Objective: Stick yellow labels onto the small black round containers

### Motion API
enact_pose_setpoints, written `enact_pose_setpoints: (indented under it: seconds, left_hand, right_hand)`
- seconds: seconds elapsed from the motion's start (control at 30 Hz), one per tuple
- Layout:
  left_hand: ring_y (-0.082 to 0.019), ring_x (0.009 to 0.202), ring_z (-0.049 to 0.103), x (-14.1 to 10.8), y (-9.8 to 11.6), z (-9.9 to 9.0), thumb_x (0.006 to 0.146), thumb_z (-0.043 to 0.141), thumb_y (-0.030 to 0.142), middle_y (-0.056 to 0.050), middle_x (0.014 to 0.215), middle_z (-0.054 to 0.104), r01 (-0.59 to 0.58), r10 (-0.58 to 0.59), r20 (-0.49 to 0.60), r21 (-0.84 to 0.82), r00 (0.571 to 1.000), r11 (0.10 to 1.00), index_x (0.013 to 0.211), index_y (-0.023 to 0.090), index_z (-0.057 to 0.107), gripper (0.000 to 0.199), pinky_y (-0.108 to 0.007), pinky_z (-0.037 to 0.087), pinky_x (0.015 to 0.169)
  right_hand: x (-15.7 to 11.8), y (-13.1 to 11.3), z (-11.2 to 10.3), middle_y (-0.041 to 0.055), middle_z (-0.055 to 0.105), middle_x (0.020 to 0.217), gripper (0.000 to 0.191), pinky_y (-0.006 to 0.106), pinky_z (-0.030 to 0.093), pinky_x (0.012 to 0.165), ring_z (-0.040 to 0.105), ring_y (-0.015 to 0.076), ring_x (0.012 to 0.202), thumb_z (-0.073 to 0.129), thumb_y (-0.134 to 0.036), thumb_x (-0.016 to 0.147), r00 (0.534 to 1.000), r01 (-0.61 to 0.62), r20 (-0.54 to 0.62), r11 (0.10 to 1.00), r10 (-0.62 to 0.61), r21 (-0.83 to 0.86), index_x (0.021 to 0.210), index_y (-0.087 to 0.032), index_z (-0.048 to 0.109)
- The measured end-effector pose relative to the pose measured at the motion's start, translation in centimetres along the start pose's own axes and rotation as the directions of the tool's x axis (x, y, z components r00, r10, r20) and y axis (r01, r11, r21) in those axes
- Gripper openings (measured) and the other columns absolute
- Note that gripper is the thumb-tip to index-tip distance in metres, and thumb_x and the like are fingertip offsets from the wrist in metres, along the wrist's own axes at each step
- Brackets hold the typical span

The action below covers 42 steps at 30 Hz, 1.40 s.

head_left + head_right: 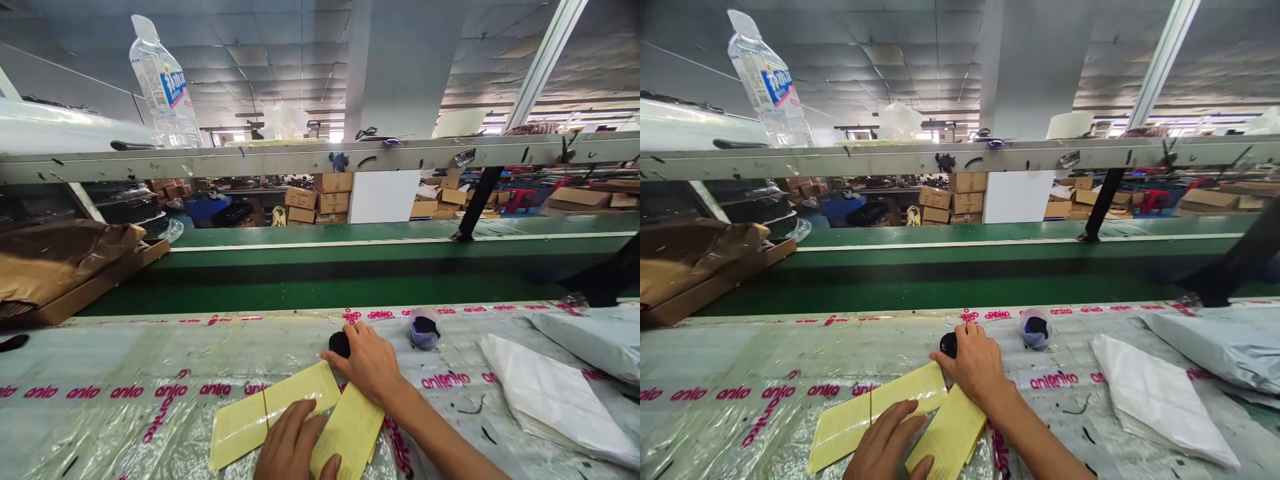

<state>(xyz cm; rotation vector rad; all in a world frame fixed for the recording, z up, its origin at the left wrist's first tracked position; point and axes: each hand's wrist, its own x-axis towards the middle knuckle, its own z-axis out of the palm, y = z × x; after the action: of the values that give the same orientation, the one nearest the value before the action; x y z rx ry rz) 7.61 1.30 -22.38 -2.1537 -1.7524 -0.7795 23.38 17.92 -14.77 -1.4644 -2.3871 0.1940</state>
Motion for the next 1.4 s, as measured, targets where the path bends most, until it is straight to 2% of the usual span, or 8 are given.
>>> enact_pose_setpoints:
  seconds: [0.17, 0.33, 0.43, 0.63, 0.77, 0.87, 1.07, 1.4]
  left_hand:
    - [-0.030, 0.115, 0.064, 2.2, 1.8, 1.2, 0.093, 0.061, 0.043, -0.013, 0.132, 0.063, 0.007, 0.001, 0.075, -0.110, 0.997, 0.994, 0.137, 0.017, 0.050, 0.052, -0.041, 0.059, 0.093]
    - [-0.034, 0.124, 0.056, 5.0, 4.3, 1.4, 0.092, 0.058, 0.030, -0.014, 0.140, 0.056, 0.140, -0.090, 0.212, -0.235, 0.973, 0.962, 0.144, 0.016, 0.044, 0.055, -0.048, 0.053, 0.100]
    - [-0.034, 0.123, 0.056, 6.0, 4.8, 1.2, 0.089, 0.056, 0.022, -0.014, 0.137, 0.058, 0.210, -0.118, 0.300, -0.298, 0.947, 0.931, 0.140, 0.015, 0.049, 0.052, -0.051, 0.051, 0.101]
    - [-0.031, 0.128, 0.050, 5.9, 4.3, 0.8, 0.089, 0.058, 0.027, -0.011, 0.137, 0.057, 0.305, -0.189, 0.269, -0.506, 0.944, 0.807, 0.138, 0.022, 0.051, 0.049, -0.051, 0.044, 0.109]
    - [-0.028, 0.118, 0.058, 6.4, 4.5, -0.3, 0.089, 0.062, 0.033, -0.011, 0.133, 0.060, 0.527, -0.280, 0.446, -0.697, 0.850, 0.486, 0.136, 0.022, 0.052, 0.050, -0.043, 0.047, 0.103]
    - [-0.025, 0.097, 0.065, 7.2, 4.8, -1.0, 0.090, 0.060, 0.040, -0.010, 0.109, 0.070, 0.643, -0.271, 0.584, -0.700, 0.765, 0.310, 0.119, 0.017, 0.062, 0.037, -0.034, 0.051, 0.085]
    - [-0.023, 0.078, 0.061, 7.6, 4.8, -1.6, 0.090, 0.059, 0.048, -0.005, 0.080, 0.068, 0.680, -0.290, 0.617, -0.630, 0.732, 0.376, 0.083, 0.016, 0.066, 0.034, -0.028, 0.043, 0.067]
    - [-0.023, 0.079, 0.060, 7.6, 4.8, -2.6, 0.094, 0.055, 0.046, -0.002, 0.078, 0.067, 0.650, -0.266, 0.614, -0.569, 0.743, 0.504, 0.081, 0.018, 0.066, 0.032, -0.028, 0.039, 0.069]
  right_hand:
    - [-4.4, 3.6, -2.0, 0.0089, 0.068, 0.122, 0.046, 0.040, 0.050, 0.090, 0.065, 0.0273, 0.108, 0.033, -0.054, 0.103, 0.990, -0.114, -0.046, 0.941, 0.136, 0.318, 0.127, -0.024, 0.059]
    - [-10.5, 5.9, 0.5, 0.0101, 0.067, 0.125, 0.048, 0.044, 0.049, 0.095, 0.062, 0.0310, 0.110, 0.062, -0.053, 0.088, 0.984, -0.170, 0.133, 0.830, 0.116, 0.531, 0.127, -0.024, 0.062]
    - [-12.0, 5.7, 2.8, 0.0121, 0.069, 0.119, 0.055, 0.045, 0.049, 0.095, 0.063, 0.0310, 0.104, 0.071, -0.041, 0.079, 0.982, -0.190, 0.132, 0.763, 0.138, 0.618, 0.128, -0.019, 0.061]
    - [-11.4, 4.6, 2.8, 0.0048, 0.070, 0.087, 0.042, 0.031, 0.049, 0.063, 0.063, 0.0204, 0.071, 0.069, -0.048, 0.082, 0.944, -0.322, 0.281, 0.291, 0.172, 0.901, 0.110, -0.019, 0.065]
    - [-11.2, 3.9, 1.5, 0.0011, 0.066, 0.076, 0.050, 0.024, 0.039, 0.052, 0.056, 0.0141, 0.058, 0.078, -0.057, 0.074, 0.924, -0.364, 0.349, 0.085, 0.154, 0.927, 0.103, -0.019, 0.065]
    - [-11.2, 3.4, 1.2, 0.0020, 0.067, 0.078, 0.051, 0.026, 0.047, 0.059, 0.060, 0.0165, 0.066, 0.081, -0.058, 0.071, 0.925, -0.363, 0.351, 0.067, 0.146, 0.929, 0.099, -0.019, 0.067]
    - [-11.5, 3.3, 0.9, 0.0069, 0.072, 0.106, 0.040, 0.035, 0.051, 0.086, 0.065, 0.0238, 0.096, 0.072, -0.051, 0.084, 0.943, -0.329, 0.317, 0.155, 0.100, 0.931, 0.110, -0.021, 0.069]
    - [-11.2, 2.9, -0.1, 0.0014, 0.069, 0.086, 0.018, 0.028, 0.046, 0.069, 0.060, 0.0180, 0.077, 0.066, -0.037, 0.089, 0.949, -0.312, 0.311, 0.279, 0.051, 0.908, 0.094, -0.020, 0.069]
